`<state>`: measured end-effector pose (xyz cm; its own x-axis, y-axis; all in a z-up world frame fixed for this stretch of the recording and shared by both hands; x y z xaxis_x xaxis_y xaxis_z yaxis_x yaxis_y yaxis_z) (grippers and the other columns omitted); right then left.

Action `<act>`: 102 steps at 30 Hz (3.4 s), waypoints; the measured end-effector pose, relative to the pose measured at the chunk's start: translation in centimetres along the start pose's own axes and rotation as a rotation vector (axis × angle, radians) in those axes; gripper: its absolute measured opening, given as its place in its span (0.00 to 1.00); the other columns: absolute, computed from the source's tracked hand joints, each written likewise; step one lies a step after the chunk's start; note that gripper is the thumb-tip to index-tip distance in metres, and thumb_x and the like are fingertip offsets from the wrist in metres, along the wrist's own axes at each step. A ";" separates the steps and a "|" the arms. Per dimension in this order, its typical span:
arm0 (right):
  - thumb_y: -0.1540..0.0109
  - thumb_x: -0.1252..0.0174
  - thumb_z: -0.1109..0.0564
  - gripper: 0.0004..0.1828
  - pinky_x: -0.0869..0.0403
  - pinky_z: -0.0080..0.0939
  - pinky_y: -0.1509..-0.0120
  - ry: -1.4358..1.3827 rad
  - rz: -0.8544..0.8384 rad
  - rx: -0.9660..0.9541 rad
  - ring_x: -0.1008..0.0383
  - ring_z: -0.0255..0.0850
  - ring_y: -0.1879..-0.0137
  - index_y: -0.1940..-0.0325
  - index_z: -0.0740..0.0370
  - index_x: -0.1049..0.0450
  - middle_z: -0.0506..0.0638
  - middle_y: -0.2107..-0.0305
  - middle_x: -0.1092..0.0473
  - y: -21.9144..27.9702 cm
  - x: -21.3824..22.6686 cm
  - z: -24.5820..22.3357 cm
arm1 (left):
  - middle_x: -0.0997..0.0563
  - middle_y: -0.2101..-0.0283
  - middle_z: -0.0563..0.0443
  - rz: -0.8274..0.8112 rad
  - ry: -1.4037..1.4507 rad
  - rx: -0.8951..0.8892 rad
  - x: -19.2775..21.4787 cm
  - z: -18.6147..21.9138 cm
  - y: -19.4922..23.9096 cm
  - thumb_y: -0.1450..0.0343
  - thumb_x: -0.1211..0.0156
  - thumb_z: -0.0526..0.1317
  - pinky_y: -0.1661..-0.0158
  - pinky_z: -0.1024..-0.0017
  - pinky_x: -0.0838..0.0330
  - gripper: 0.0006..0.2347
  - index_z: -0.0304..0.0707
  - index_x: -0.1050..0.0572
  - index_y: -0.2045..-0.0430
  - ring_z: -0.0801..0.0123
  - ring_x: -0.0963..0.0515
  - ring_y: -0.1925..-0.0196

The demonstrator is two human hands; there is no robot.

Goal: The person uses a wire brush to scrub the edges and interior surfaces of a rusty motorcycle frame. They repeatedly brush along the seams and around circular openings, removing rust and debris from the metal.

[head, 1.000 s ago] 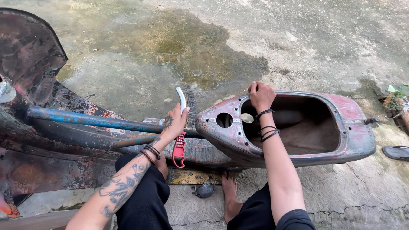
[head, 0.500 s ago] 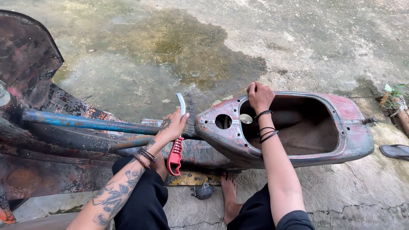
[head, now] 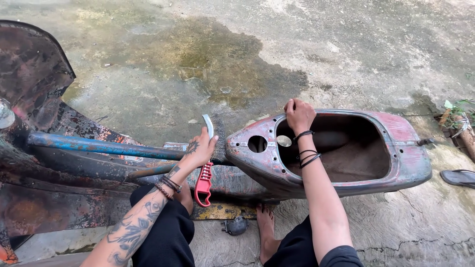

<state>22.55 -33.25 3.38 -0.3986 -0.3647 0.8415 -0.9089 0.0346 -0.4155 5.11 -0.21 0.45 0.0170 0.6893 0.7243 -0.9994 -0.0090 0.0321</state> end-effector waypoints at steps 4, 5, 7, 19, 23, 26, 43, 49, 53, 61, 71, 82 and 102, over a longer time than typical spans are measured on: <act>0.32 0.57 0.42 0.23 0.24 0.53 0.46 0.007 0.001 -0.010 0.21 0.54 0.58 0.77 0.40 0.25 0.44 0.77 0.24 0.0 -0.1 0.2 | 0.23 0.54 0.11 0.016 0.038 0.020 0.5 0.9 0.4 0.21 0.59 0.52 0.51 0.35 0.29 0.26 0.25 0.42 0.37 0.21 0.22 0.49; 0.32 0.57 0.42 0.23 0.24 0.53 0.46 0.007 0.001 -0.009 0.21 0.54 0.58 0.77 0.40 0.25 0.44 0.77 0.24 0.0 0.0 0.1 | 0.23 0.54 0.11 0.017 0.038 0.020 1.0 1.7 0.7 0.21 0.59 0.52 0.51 0.35 0.29 0.26 0.25 0.42 0.37 0.21 0.22 0.49; 0.32 0.57 0.42 0.22 0.24 0.53 0.46 -0.003 0.005 -0.002 0.21 0.55 0.57 0.77 0.41 0.25 0.45 0.76 0.24 0.0 0.2 -0.1 | 0.24 0.54 0.09 0.102 0.145 -0.010 2.6 3.5 1.3 0.21 0.60 0.47 0.53 0.34 0.29 0.23 0.21 0.41 0.39 0.19 0.23 0.51; 0.35 0.49 0.40 0.16 0.25 0.54 0.49 -0.053 -0.167 -0.023 0.21 0.55 0.57 0.69 0.44 0.22 0.51 0.75 0.24 -0.6 0.8 -0.3 | 0.19 0.61 0.19 -0.027 -0.020 -0.122 2.9 3.5 0.5 0.23 0.52 0.48 0.54 0.37 0.29 0.22 0.26 0.36 0.42 0.25 0.20 0.53; 0.33 0.45 0.50 0.09 0.26 0.44 0.50 -0.503 -0.223 0.099 0.19 0.42 0.61 0.54 0.53 0.24 0.48 0.73 0.22 -2.4 3.9 -3.2 | 0.18 0.71 0.27 0.024 0.005 -0.203 5.1 7.6 -0.3 0.24 0.49 0.48 0.54 0.40 0.28 0.23 0.26 0.35 0.41 0.29 0.18 0.55; 0.31 0.43 0.49 0.13 0.25 0.44 0.51 -0.609 -0.285 0.173 0.19 0.43 0.61 0.49 0.60 0.26 0.53 0.69 0.21 -1.1 10.9 -9.1 | 0.18 0.73 0.34 0.053 0.064 -0.229 5.6 9.6 -3.2 0.25 0.48 0.46 0.56 0.44 0.26 0.21 0.27 0.37 0.43 0.35 0.17 0.58; 0.38 0.58 0.55 0.21 0.25 0.63 0.51 -0.202 -0.480 0.131 0.21 0.67 0.60 0.40 0.45 0.39 0.58 0.70 0.24 17.5 24.2 -18.5 | 0.15 0.79 0.40 -0.336 0.240 -0.217 4.6 16.9 -7.9 0.33 0.36 0.49 0.74 0.76 0.18 0.22 0.25 0.30 0.57 0.62 0.14 0.79; 0.35 0.49 0.51 0.05 0.33 0.40 0.69 -0.316 -0.214 -0.085 0.29 0.36 0.80 0.57 0.45 0.29 0.42 0.82 0.26 24.2 25.7 -16.8 | 0.19 0.57 0.52 -0.189 0.069 -0.292 3.8 17.7 -8.7 0.35 0.37 0.61 0.61 0.79 0.23 0.25 0.45 0.27 0.54 0.72 0.19 0.60; 0.38 0.45 0.46 0.09 0.33 0.34 0.66 -0.380 -0.199 -0.046 0.33 0.32 0.79 0.55 0.46 0.30 0.40 0.77 0.25 25.9 23.1 -15.4 | 0.27 0.48 0.47 -0.206 0.167 -0.402 -2.4 15.2 -9.1 0.33 0.45 0.62 0.49 0.69 0.26 0.26 0.42 0.28 0.51 0.66 0.26 0.49; 0.48 0.31 0.38 0.34 0.29 0.29 0.65 -0.394 -0.239 0.030 0.42 0.34 0.82 0.41 0.43 0.29 0.39 0.85 0.32 27.1 23.0 -13.4 | 0.16 0.64 0.59 -0.351 0.723 -0.510 -5.1 11.9 -8.3 0.28 0.36 0.45 0.54 0.78 0.27 0.08 0.43 0.18 0.67 0.79 0.21 0.60; 0.44 0.33 0.44 0.26 0.26 0.29 0.61 -0.535 -0.066 0.062 0.25 0.32 0.73 0.44 0.49 0.27 0.41 0.62 0.20 27.2 23.1 -13.7 | 0.14 0.60 0.53 -0.381 0.746 -0.515 -3.3 11.7 -7.1 0.29 0.35 0.45 0.51 0.77 0.27 0.09 0.40 0.17 0.66 0.75 0.18 0.56; 0.45 0.34 0.39 0.28 0.27 0.35 0.58 -0.245 -0.544 -0.091 0.22 0.37 0.72 0.42 0.38 0.32 0.41 0.72 0.20 26.0 21.4 -10.6 | 0.18 0.65 0.55 -0.200 0.868 -0.434 -3.5 10.0 -8.1 0.30 0.33 0.43 0.52 0.74 0.26 0.07 0.41 0.19 0.70 0.76 0.20 0.59; 0.37 0.34 0.41 0.20 0.36 0.20 0.74 -1.646 0.158 -0.450 0.38 0.25 0.78 0.47 0.54 0.25 0.38 0.79 0.34 4.7 6.5 1.4 | 0.15 0.67 0.51 0.059 0.927 -0.297 -0.1 6.1 -7.0 0.37 0.21 0.42 0.54 0.76 0.21 0.11 0.37 0.16 0.70 0.76 0.16 0.61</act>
<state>15.84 -36.75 6.41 -0.2065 -0.8228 -0.5295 -0.9512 0.2956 -0.0884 12.28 -4.63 4.30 0.0641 0.9913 -0.1146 -0.9667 0.0332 -0.2536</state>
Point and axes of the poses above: each hand's wrist, its own y-axis away from the middle knuckle, its own x-axis out of the back of the hand, z = x × y, the point moved 6 cm from there along -y, towards the middle knuckle
